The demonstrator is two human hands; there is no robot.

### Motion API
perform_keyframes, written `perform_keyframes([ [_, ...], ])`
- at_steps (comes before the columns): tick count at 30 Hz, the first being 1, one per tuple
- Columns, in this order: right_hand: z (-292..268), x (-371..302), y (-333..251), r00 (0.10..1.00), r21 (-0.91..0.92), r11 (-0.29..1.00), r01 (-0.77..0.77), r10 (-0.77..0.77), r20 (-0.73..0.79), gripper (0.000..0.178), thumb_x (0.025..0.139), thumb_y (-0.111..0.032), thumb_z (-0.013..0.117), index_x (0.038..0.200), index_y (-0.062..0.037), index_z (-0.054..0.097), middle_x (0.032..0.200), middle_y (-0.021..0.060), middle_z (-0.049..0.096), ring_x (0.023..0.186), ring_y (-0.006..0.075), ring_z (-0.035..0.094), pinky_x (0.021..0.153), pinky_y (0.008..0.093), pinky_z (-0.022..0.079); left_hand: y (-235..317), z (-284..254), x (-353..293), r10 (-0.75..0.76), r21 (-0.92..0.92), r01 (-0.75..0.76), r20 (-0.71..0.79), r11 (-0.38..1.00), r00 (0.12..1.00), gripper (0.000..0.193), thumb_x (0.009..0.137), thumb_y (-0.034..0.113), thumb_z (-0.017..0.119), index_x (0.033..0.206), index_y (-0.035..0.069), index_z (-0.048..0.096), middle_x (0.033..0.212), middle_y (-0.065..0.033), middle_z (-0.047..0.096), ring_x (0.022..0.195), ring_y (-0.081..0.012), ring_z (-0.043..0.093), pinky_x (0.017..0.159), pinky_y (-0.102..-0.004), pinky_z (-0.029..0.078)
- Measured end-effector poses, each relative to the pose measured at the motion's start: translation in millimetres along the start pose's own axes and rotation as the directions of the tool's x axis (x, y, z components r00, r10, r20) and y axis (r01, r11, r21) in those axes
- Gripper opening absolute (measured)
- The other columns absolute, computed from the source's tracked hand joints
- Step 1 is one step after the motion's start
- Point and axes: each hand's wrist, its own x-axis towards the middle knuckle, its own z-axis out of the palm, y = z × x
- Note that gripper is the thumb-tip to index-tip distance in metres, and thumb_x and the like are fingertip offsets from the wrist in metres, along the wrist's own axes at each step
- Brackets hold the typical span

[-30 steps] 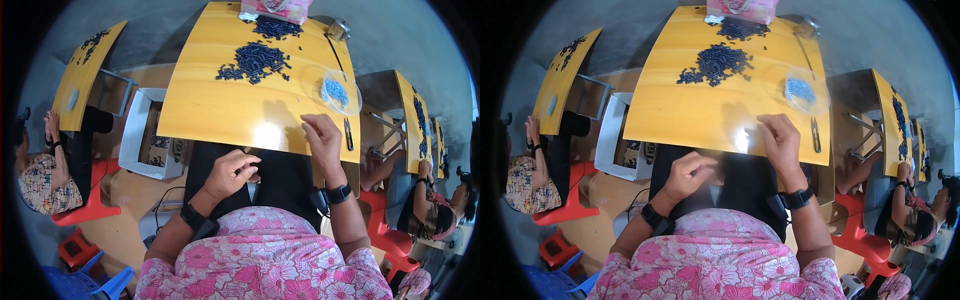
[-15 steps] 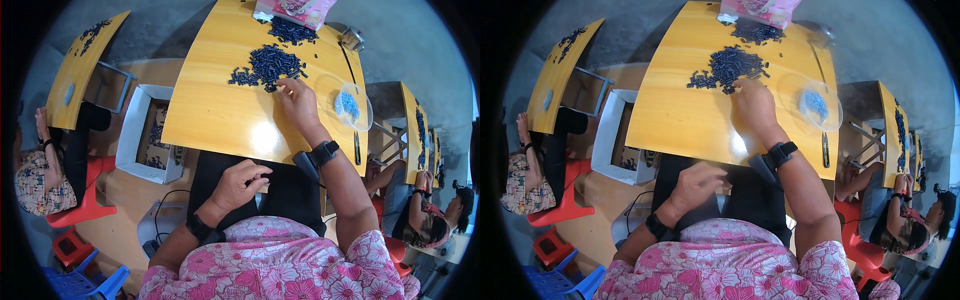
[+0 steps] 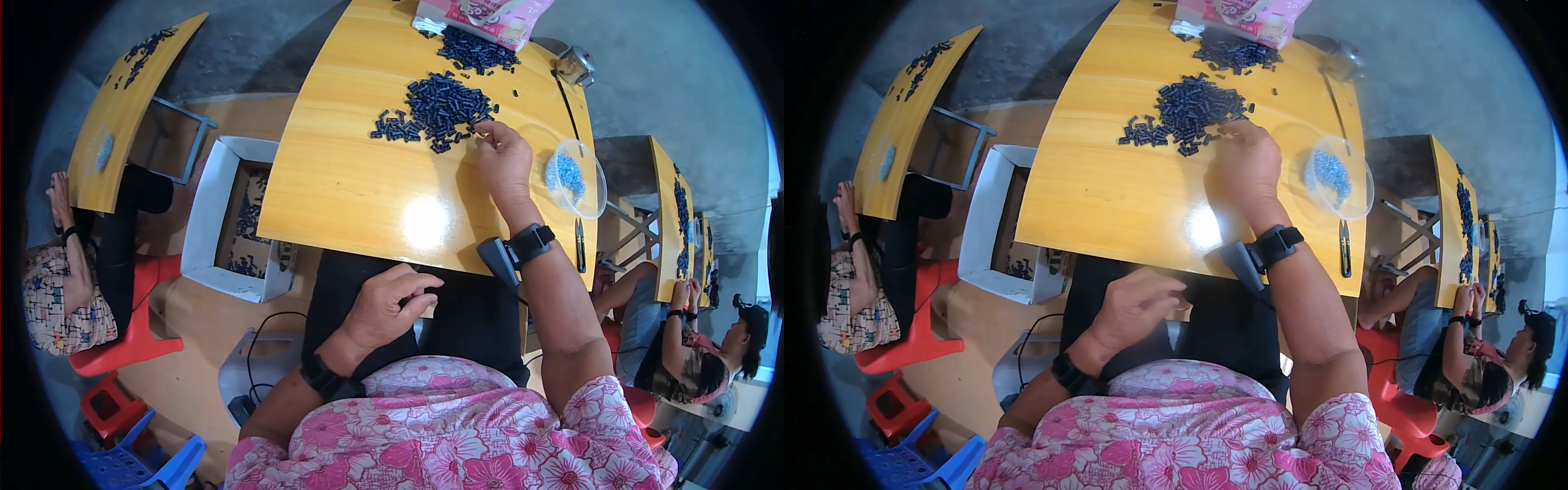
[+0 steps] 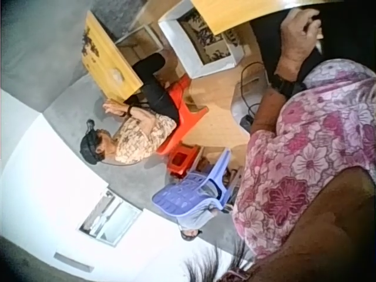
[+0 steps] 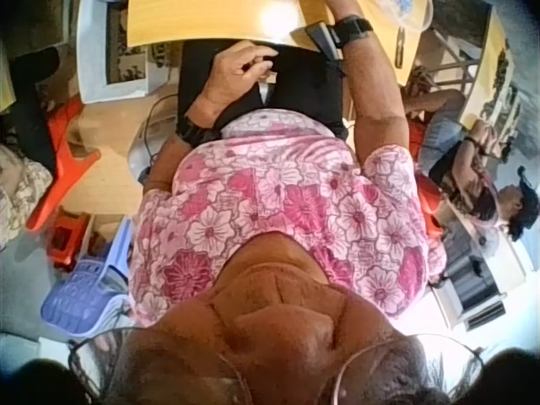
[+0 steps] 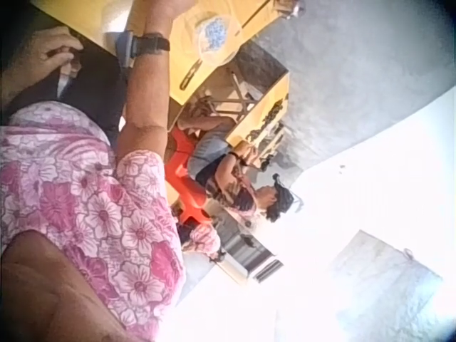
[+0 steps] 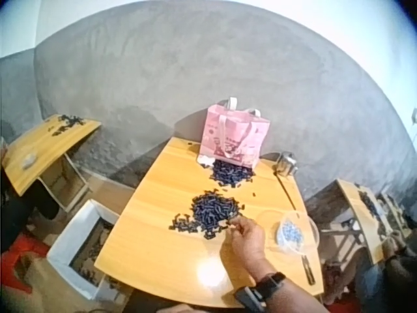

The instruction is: Manual assembly of small blue and silver plastic or electronic components.

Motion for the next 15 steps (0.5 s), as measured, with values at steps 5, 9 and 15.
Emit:
perform_keyframes([
  [5, -6, -2, 10, 0.993, 0.146, 0.989, 0.021, -0.038, 0.115, 0.022, 0.081, -0.014, 0.063, 0.098, -0.0032, 0.069, 0.096, 0.0168, 0.066, 0.086, 0.0308, 0.064, 0.080, 0.0380, 0.050, 0, 1, 1, -0.017, -0.020, 0.017, 0.019, 1.000, 1.000, 0.021, 0.077, 0.001, 0.069, 0.098, 0.002, 0.068, 0.088, -0.0120, 0.066, 0.079, -0.0234, 0.067, 0.071, -0.0296, 0.052],
  [9, -4, -3, -6, 0.943, -0.074, 0.945, 0.318, -0.307, 0.129, 0.023, 0.080, -0.015, 0.063, 0.099, -0.0027, 0.069, 0.094, 0.0175, 0.066, 0.089, 0.0327, 0.063, 0.081, 0.0396, 0.050, 1, 1, 1, -0.020, 0.008, 0.020, 0.031, 1.000, 0.999, 0.020, 0.078, 0.002, 0.069, 0.098, 0.002, 0.068, 0.088, -0.0122, 0.066, 0.080, -0.0228, 0.067, 0.071, -0.0295, 0.052],
  [15, 6, 3, 4, 0.965, -0.164, 0.952, 0.259, -0.250, 0.076, 0.029, 0.074, -0.013, 0.074, 0.103, -0.0075, 0.071, 0.078, 0.0112, 0.061, 0.069, 0.0243, 0.060, 0.067, 0.0344, 0.050, -1, 2, 1, -0.012, 0.017, 0.012, 0.031, 1.000, 0.999, 0.019, 0.078, 0.002, 0.069, 0.098, 0.002, 0.068, 0.088, -0.0124, 0.066, 0.080, -0.0234, 0.067, 0.071, -0.0299, 0.052],
])
